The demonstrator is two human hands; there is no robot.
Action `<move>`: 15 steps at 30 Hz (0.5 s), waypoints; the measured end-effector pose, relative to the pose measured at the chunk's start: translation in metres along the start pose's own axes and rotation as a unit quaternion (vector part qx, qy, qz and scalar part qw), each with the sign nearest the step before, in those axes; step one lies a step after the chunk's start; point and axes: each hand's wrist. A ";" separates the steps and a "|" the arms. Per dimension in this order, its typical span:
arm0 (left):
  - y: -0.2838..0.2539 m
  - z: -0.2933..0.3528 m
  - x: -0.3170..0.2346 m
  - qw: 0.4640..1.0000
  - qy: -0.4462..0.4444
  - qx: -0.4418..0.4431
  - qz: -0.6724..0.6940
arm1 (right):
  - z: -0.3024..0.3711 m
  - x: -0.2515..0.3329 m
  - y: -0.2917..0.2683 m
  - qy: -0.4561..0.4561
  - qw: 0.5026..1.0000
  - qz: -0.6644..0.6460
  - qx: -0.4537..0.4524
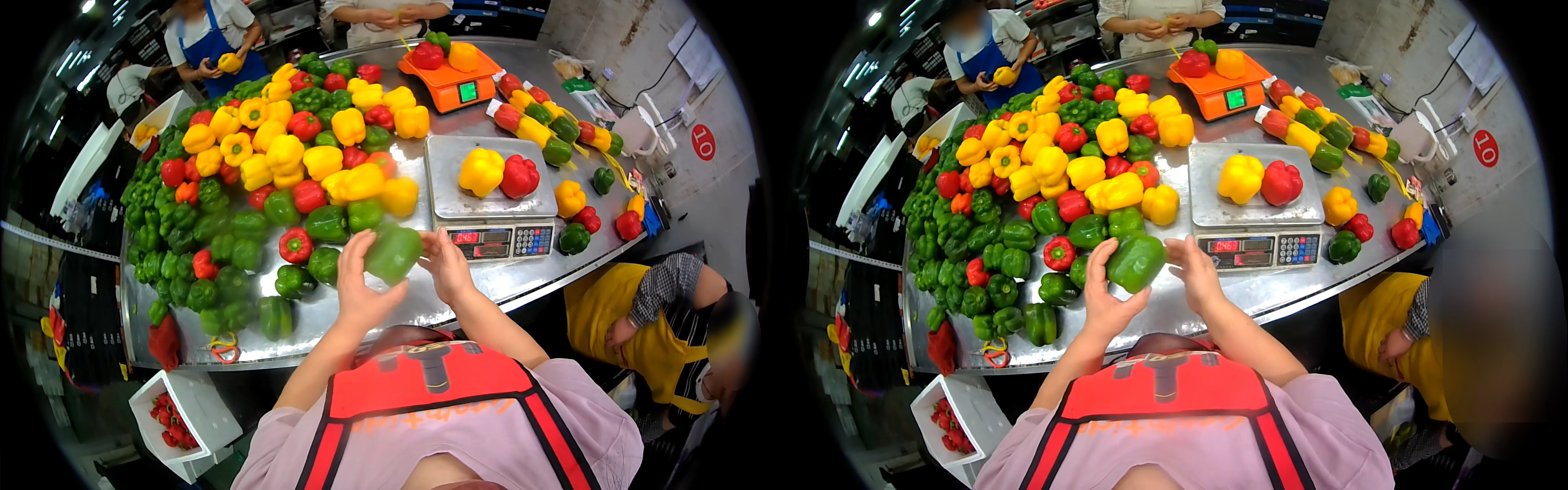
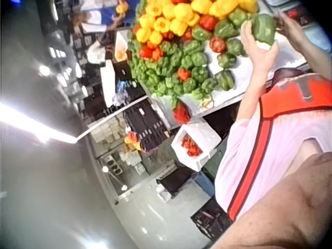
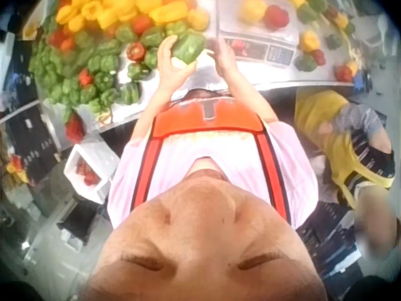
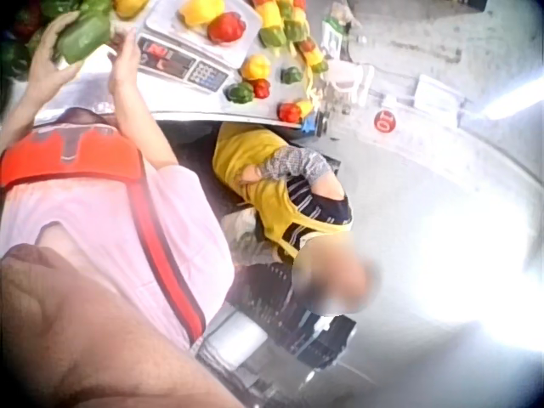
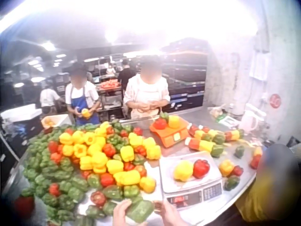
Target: The person sorts green, red, and yellow bell peppers on a metal table, picking them up and placing them onto a digital scale. They also move peppers into white crates on the floor.
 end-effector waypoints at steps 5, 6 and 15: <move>0.007 -0.005 -0.006 0.990 0.116 0.012 -0.077 | 0.017 0.008 -0.001 0.043 0.994 -0.037 0.097; 0.008 -0.002 -0.005 0.987 0.133 0.026 -0.089 | 0.021 0.008 0.003 0.055 0.988 -0.048 0.137; 0.008 0.023 0.009 0.993 0.062 0.086 -0.046 | -0.016 0.026 -0.036 -0.302 0.938 0.129 -0.107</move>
Point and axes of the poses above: each hand's wrist, its own z-axis away from the middle knuckle, its own y-axis out of the palm, x = y × z, and after that the axes turned 15 degrees about -x, right-handed
